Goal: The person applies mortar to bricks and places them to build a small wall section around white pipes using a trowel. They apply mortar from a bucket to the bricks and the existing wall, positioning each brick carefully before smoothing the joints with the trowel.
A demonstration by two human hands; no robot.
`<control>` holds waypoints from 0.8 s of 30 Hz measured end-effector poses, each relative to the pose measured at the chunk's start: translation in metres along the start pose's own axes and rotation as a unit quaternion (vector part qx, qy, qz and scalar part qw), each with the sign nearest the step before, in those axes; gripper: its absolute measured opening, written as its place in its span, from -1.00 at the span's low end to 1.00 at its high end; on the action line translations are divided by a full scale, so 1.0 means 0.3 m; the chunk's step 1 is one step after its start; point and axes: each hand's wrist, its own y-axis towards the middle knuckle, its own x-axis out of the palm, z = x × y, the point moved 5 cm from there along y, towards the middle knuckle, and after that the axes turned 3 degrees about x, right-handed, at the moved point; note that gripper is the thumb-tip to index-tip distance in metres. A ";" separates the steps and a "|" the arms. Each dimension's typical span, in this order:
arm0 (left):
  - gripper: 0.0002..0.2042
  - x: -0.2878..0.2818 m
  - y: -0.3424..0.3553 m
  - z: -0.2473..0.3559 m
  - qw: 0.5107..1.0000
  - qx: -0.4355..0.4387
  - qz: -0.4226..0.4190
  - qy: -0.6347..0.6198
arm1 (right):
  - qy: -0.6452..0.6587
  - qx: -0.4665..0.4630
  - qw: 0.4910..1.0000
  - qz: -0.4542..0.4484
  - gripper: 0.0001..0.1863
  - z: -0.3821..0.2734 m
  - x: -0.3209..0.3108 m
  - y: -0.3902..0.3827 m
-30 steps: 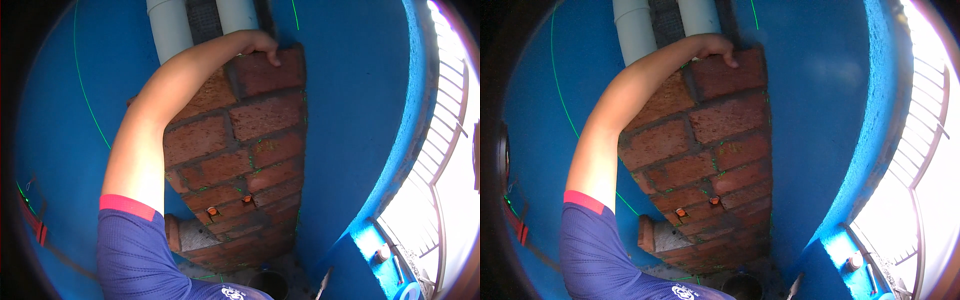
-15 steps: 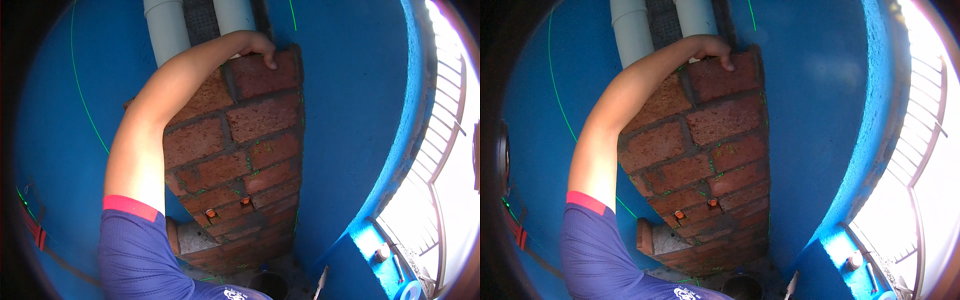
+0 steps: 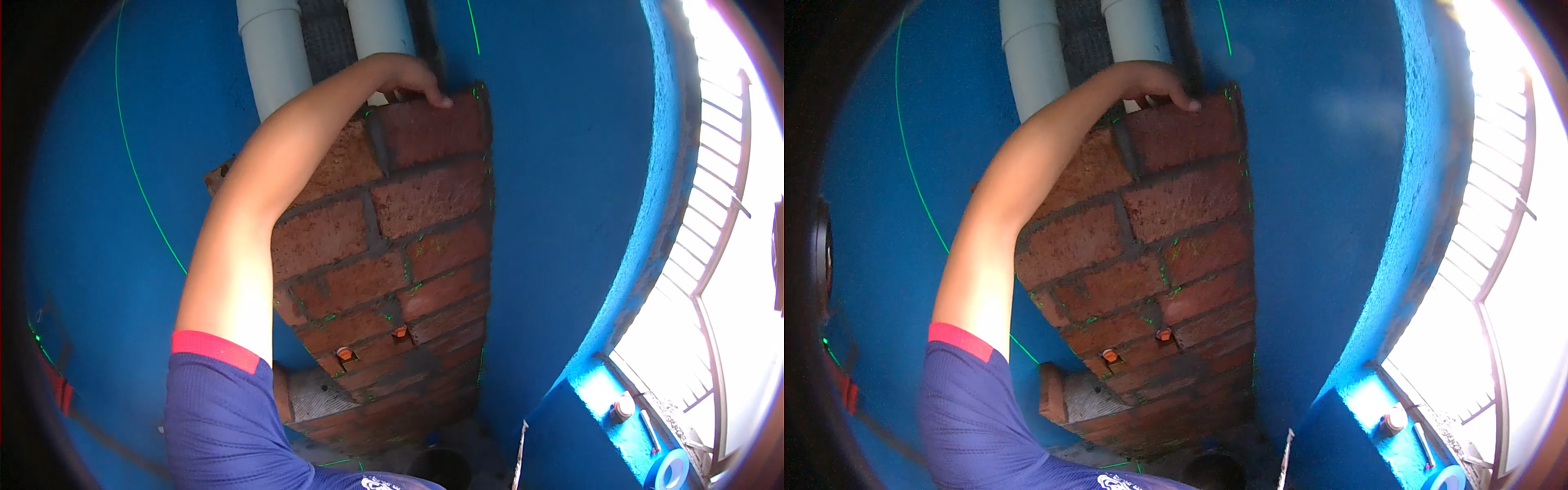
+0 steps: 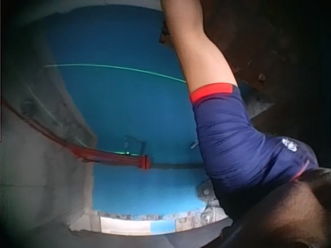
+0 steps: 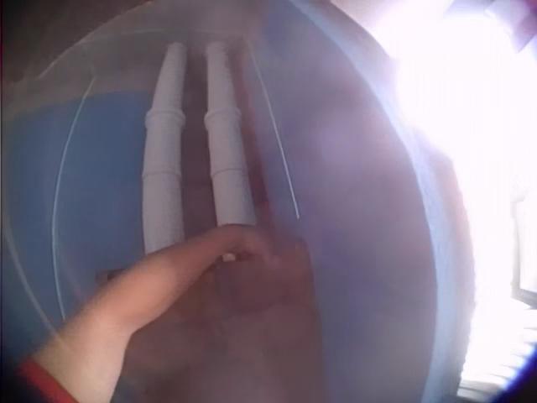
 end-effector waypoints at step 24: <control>-0.43 -0.065 0.023 -0.115 0.990 0.074 0.109 0.049 | -0.236 -0.432 0.870 0.038 -0.71 -2.273 -0.129 0.185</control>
